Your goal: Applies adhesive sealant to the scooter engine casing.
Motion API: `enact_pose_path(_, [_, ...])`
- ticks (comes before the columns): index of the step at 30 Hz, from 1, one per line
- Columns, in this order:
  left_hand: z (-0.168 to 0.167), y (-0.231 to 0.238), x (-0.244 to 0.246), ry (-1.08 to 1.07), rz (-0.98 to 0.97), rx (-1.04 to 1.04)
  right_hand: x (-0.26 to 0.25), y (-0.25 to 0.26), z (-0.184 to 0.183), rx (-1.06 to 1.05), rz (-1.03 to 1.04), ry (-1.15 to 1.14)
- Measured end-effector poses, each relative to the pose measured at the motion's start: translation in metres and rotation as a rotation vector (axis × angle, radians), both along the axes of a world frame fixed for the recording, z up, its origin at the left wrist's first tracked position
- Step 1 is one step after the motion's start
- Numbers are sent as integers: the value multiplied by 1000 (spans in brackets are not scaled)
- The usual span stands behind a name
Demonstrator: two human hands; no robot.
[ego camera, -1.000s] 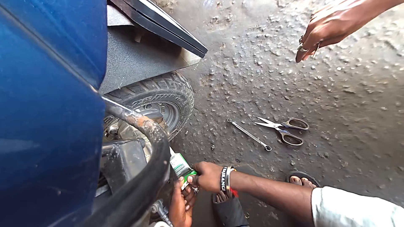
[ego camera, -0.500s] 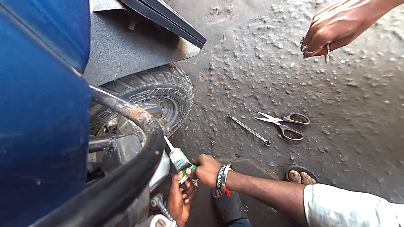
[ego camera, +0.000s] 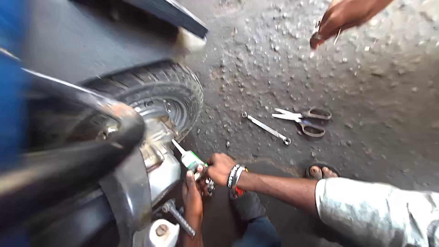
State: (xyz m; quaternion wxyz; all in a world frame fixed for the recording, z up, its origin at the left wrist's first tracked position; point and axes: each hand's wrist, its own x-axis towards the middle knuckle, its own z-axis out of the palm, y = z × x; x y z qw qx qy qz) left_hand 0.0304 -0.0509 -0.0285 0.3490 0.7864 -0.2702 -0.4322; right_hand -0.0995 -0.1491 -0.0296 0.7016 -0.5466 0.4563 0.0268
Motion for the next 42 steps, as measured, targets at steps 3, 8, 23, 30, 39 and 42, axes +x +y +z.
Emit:
enact_pose_path(3, [-2, 6, 6, -266, -151, -56, 1, 4, -4, -16, -18, -31])
enact_pose_path(8, [-2, 11, 8, -69, -124, -99, -2, 6, -11, -7, -73, -48])
enact_pose_path(23, [-22, 2, -16, 151, 180, -367, -4, 1, -6, 92, -91, -62])
enact_pose_path(30, [-18, -2, -24, 191, 289, -385, -6, 3, -14, 127, -39, -213])
enact_pose_path(39, [-6, -6, -21, 282, 350, -276, -3, -5, -8, 234, -1, -238])
enact_pose_path(42, [-4, -8, -20, 321, 384, -239, -1, -6, -7, 268, -7, -229])
